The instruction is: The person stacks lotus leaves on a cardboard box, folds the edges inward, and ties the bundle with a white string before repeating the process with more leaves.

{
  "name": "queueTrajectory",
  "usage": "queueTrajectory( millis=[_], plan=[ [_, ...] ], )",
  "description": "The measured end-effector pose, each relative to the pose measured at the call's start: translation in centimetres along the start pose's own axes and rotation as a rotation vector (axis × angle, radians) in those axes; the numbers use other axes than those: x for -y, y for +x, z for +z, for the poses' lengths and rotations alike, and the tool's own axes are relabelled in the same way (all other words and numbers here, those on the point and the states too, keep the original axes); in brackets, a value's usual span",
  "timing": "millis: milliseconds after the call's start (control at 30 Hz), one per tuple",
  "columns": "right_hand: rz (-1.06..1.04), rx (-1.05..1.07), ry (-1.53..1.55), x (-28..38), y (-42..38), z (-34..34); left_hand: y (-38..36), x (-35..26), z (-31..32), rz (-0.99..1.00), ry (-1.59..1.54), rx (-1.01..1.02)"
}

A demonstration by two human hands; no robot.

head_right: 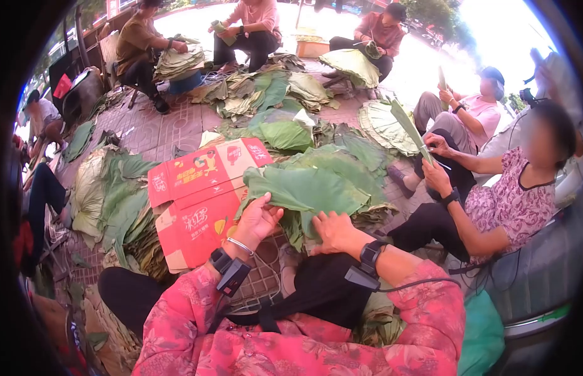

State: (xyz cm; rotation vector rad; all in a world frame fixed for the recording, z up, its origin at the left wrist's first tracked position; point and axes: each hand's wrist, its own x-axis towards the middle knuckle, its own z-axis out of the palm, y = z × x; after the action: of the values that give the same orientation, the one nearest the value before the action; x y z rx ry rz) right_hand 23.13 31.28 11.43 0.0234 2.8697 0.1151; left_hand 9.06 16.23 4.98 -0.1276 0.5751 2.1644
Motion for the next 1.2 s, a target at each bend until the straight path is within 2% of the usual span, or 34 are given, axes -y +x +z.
queueTrajectory(
  millis=[67, 133, 167, 233, 267, 300, 367, 400, 500, 567, 633, 667, 733, 767, 833, 933, 967, 1067, 1200],
  plan=[
    [0.080, -0.086, 0.054, -0.7, 1.2, 0.4, -0.5, -1.6, 2.0, 0.031, -0.003, 0.078],
    [0.126, -0.328, 0.198, -0.9, 1.9, 0.3, -1.3, -3.4, 3.9, 0.057, -0.011, 0.140],
    [0.170, -0.376, 0.288, -1.0, 2.5, -0.1, -1.8, -4.4, 4.7, 0.094, -0.007, 0.159],
    [0.145, -0.587, 0.384, -1.0, 4.1, -1.9, -2.8, -7.2, 5.5, 0.203, 0.124, 0.152],
    [0.157, -0.584, 0.675, -1.0, 4.9, -3.2, -3.2, -8.8, 5.7, 0.261, 0.188, 0.140],
    [0.164, -0.568, 0.969, -0.8, 5.9, -5.0, -3.4, -10.3, 6.0, 0.353, 0.307, 0.043],
    [0.032, -0.766, 1.173, -1.6, 9.3, -6.5, -2.9, -13.7, 5.3, 0.565, 0.546, -0.077],
    [0.037, -0.809, 1.175, -1.4, 10.8, -7.8, -3.2, -15.3, 5.6, 0.695, 0.687, -0.127],
    [-0.004, -0.924, 1.210, -0.2, 14.6, -12.0, -4.6, -20.4, 6.2, 0.873, 1.012, -0.225],
    [-0.103, -0.965, 1.283, 1.4, 16.5, -13.6, -5.7, -23.1, 6.1, 0.975, 1.122, -0.166],
    [-0.273, -1.254, 0.995, 3.2, 17.9, -13.8, -6.7, -25.1, 5.3, 1.083, 1.210, -0.092],
    [-0.347, -1.386, 0.843, 4.1, 18.4, -13.4, -7.4, -25.5, 4.5, 1.059, 1.175, -0.081],
    [-0.336, -1.278, 0.804, 6.3, 18.7, -10.9, -9.2, -25.1, 2.3, 1.003, 1.100, -0.063],
    [-0.331, -1.219, 0.783, 7.5, 18.4, -8.9, -9.9, -24.0, 0.8, 0.912, 0.995, -0.110],
    [-0.316, -1.078, 0.757, 9.5, 18.5, -4.1, -8.8, -22.3, -6.2, 0.671, 0.806, -0.373],
    [-0.266, -0.804, 0.657, 11.9, 18.9, 4.9, -10.1, -17.5, -12.9, 0.461, 0.791, -0.578],
    [-0.280, -0.796, 0.597, 12.4, 19.0, 7.5, -10.5, -16.6, -14.4, 0.357, 0.786, -0.633],
    [-0.278, -0.778, 0.480, 13.3, 18.9, 10.9, -10.9, -16.1, -17.0, 0.259, 0.705, -0.735],
    [-0.169, -0.773, 0.406, 12.9, 18.0, 9.8, -11.5, -16.1, -17.2, 0.301, 0.634, -0.689]
  ],
)
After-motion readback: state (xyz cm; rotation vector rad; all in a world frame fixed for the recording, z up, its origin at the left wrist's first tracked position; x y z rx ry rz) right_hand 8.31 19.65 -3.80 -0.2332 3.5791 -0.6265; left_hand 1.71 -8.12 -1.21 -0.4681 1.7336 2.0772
